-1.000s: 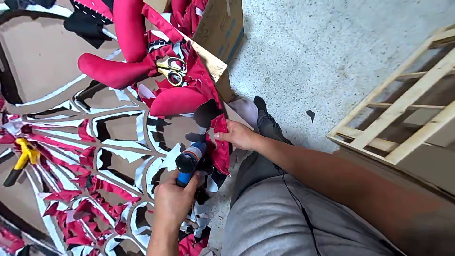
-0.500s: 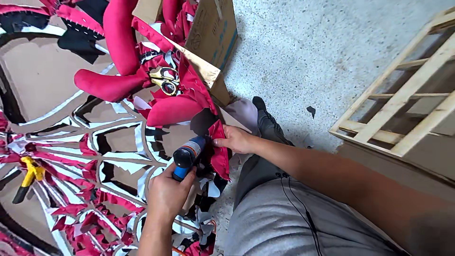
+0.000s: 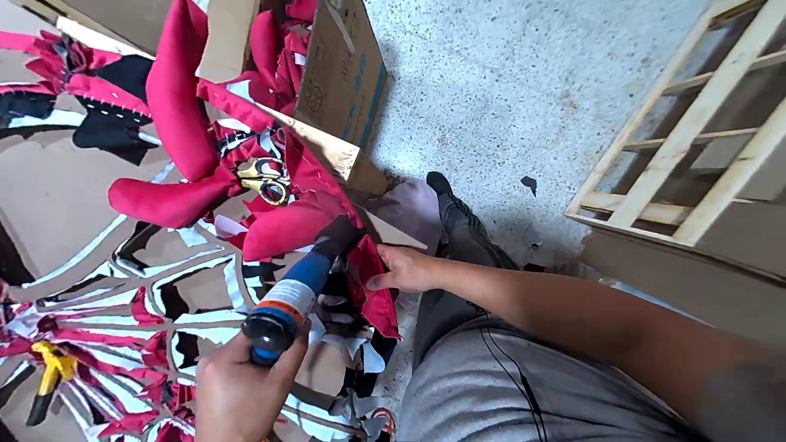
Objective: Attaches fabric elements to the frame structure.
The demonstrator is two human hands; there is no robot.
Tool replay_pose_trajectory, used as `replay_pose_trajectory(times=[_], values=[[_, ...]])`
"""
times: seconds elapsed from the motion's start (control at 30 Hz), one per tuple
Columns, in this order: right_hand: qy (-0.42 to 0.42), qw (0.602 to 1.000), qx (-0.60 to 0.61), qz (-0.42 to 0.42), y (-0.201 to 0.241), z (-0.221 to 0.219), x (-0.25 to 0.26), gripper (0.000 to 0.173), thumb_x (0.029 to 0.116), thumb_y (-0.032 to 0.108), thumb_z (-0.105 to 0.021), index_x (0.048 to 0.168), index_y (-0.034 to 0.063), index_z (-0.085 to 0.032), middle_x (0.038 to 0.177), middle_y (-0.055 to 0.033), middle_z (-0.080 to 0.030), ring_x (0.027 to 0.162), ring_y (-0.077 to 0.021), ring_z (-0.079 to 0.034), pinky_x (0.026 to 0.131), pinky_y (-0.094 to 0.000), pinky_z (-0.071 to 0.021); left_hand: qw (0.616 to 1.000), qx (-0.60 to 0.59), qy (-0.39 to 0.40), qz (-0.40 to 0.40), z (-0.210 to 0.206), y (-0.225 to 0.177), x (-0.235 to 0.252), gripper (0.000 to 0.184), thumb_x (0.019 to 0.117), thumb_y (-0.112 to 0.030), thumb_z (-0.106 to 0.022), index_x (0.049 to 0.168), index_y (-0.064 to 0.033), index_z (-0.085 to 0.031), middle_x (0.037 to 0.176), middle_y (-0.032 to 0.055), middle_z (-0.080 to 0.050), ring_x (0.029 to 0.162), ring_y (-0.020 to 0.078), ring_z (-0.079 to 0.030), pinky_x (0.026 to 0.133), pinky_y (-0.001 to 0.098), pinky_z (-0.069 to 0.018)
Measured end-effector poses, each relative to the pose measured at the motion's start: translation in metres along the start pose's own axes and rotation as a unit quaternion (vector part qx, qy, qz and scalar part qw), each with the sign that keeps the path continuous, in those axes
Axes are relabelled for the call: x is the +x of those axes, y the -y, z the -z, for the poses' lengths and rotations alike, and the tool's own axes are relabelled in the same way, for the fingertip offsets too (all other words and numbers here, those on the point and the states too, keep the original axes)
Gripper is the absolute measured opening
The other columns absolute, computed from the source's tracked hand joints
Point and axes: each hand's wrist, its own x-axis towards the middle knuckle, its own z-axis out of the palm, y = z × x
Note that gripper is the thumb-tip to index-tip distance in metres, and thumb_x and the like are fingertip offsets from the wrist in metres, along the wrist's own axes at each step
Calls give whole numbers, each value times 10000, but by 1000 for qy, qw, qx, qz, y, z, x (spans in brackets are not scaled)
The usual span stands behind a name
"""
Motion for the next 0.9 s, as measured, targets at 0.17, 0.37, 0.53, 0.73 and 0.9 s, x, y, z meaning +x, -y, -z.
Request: replay_pose_trajectory(times=[0.17,0.37,0.53,0.73,0.9], values=[[-41,999,11,29,-1,-7,-5,442,946,204,-742,1333,61,-584,1083,-115,-720,1010,-196,-702,915,-458,-575,992,64,47,-100,-20,-21,21,407,813,-489,-634,916,-118,-766,679,2,-684,590,100,-650,529,385,-529],[-45,995,-85,-5,9,-9,-2,461,989,279,-665,1346,21,-527,1076,-161,-694,1031,-269,-690,906,-509,-558,991,101,61,-70,-31,-10,31,430,804,-478,-618,925,-90,-761,655,39,-666,564,163,-641,518,450,-504],[-21,996,-89,-14,8,-3,2,463,993,282,-664,1347,16,-526,1062,-161,-690,1011,-272,-689,892,-511,-558,990,109,85,-39,-27,-10,41,422,794,-508,-643,887,-110,-750,647,19,-646,581,165,-633,541,470,-496],[-15,994,-104,-16,9,-1,2,443,1006,300,-645,1328,15,-539,1029,-157,-688,979,-270,-691,868,-502,-559,987,128,87,-52,-27,-13,48,397,782,-465,-655,906,-101,-753,653,34,-651,588,185,-643,544,476,-501],[-21,994,-103,-4,7,-5,0,441,1001,299,-646,1332,30,-533,1029,-146,-693,983,-259,-696,866,-498,-567,991,94,97,13,-20,-13,38,419,798,-523,-652,880,-121,-737,655,5,-651,582,137,-641,543,447,-519]])
